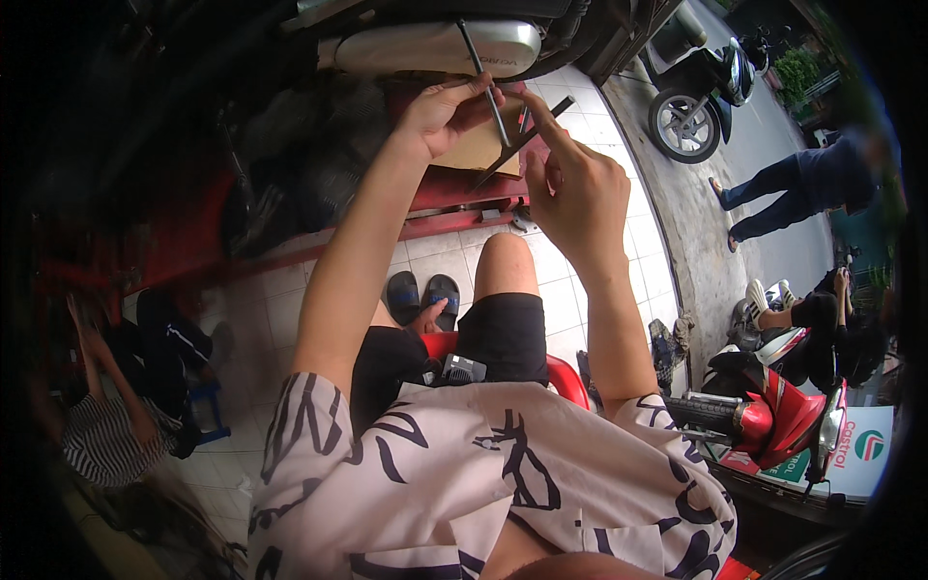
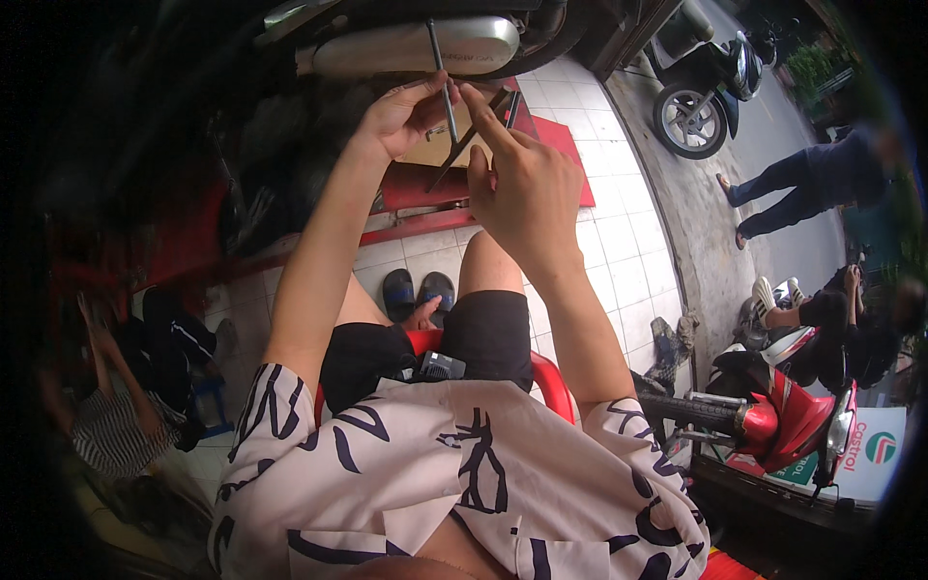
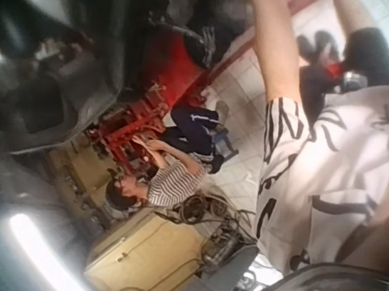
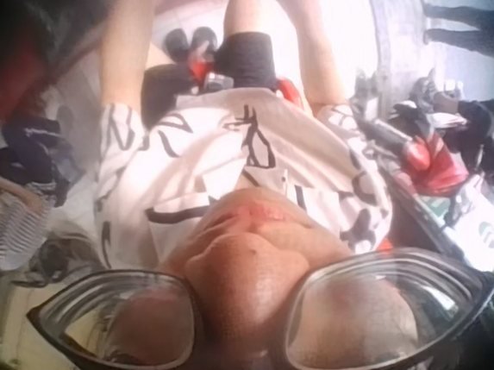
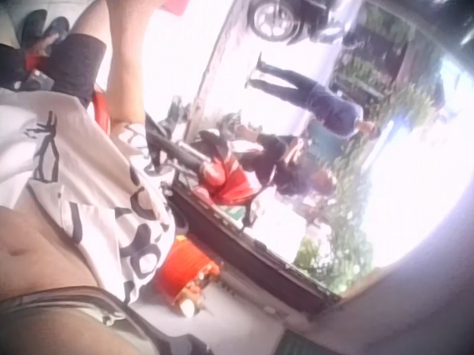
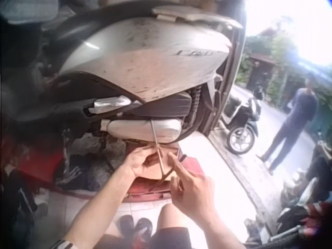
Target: The person uses a T-handle wrench to tighten bolts on the underside of a motorcycle. They repeatedly position the wrench, turn it, and adjust their grip while working on the vehicle's lower frame.
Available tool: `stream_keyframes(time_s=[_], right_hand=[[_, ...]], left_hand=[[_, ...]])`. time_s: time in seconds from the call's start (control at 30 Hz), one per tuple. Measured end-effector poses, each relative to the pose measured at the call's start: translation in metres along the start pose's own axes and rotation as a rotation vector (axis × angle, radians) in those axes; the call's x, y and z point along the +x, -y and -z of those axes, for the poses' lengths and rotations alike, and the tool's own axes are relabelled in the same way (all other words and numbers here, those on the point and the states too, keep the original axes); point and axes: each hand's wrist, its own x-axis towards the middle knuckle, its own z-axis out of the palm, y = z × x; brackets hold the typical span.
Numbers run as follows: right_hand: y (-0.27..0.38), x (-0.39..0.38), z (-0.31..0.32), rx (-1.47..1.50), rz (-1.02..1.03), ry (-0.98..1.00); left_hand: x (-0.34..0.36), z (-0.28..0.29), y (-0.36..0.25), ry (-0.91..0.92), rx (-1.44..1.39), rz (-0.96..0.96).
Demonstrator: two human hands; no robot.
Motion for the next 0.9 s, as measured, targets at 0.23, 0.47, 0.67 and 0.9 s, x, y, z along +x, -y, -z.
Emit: stream_keyframes(time_s=[0.23,0.47,0.67,0.9], right_hand=[[-0.026,-0.01,-0.026,-0.062,-0.177,-0.01],[0.001,-0.034,-0.077,0.009,-0.245,0.179],[0.025,-0.015,-0.08,0.457,-0.151,0.258],[0.028,-0.003,-0.042,0.523,-0.126,0.07]], left_hand=[[0.003,-0.004,-0.015,0.066,0.03,-0.004],[0.009,0.003,-0.003,0.077,-0.108,-0.005],[0.014,0.009,-0.005,0.091,-0.097,-0.012],[0.02,-0.006,-0.016,0.145,-0.075,0.06]])
